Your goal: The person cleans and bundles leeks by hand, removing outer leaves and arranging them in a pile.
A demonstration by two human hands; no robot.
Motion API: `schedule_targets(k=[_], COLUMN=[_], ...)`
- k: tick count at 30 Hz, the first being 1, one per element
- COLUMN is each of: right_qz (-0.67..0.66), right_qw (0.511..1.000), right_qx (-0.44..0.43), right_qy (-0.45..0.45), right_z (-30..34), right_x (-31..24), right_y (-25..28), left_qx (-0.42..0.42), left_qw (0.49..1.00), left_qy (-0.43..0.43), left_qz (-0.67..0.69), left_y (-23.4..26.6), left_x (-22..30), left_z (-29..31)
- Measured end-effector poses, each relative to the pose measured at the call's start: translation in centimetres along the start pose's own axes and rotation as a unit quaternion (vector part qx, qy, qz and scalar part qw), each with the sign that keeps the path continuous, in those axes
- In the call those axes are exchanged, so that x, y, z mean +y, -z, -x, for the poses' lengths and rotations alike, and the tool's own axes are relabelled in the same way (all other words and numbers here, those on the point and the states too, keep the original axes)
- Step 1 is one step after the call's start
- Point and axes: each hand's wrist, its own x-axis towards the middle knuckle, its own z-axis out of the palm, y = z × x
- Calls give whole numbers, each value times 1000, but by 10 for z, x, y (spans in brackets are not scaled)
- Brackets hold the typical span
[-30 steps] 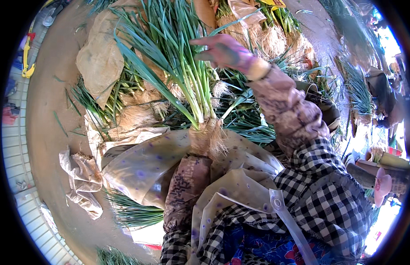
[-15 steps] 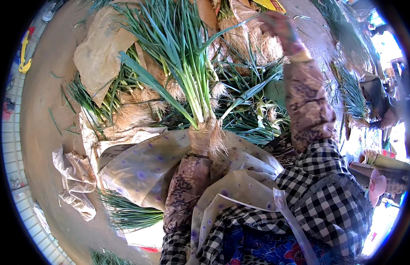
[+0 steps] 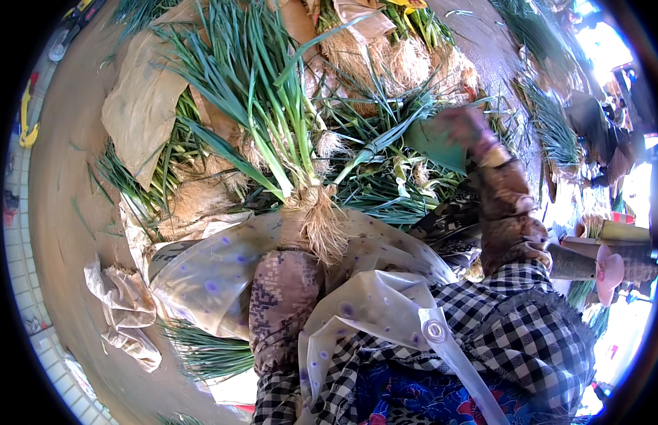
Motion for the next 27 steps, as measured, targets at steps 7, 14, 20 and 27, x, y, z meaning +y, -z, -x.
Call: schedule_targets(k=[7,14,20,27], right_qz=[-74,169,209,350], right_qw=[986,959,954,843], right_qx=[-150,-61,-41,81], right_qy=[-4,219,209,399], right_z=[-35,-55,-118,-133], right_x=[99,32,89,80], right_y=[-152,-232,-235,-229], left_qx=[-183,27,-41,121], left_qw=[980,995,998,990], left_qy=[74,-34,-49,59], left_qz=[-5,-89,17,-51], left_y=[27,5,4,1], left_x=[30,32,10,12], left_z=[-4,12,1,12])
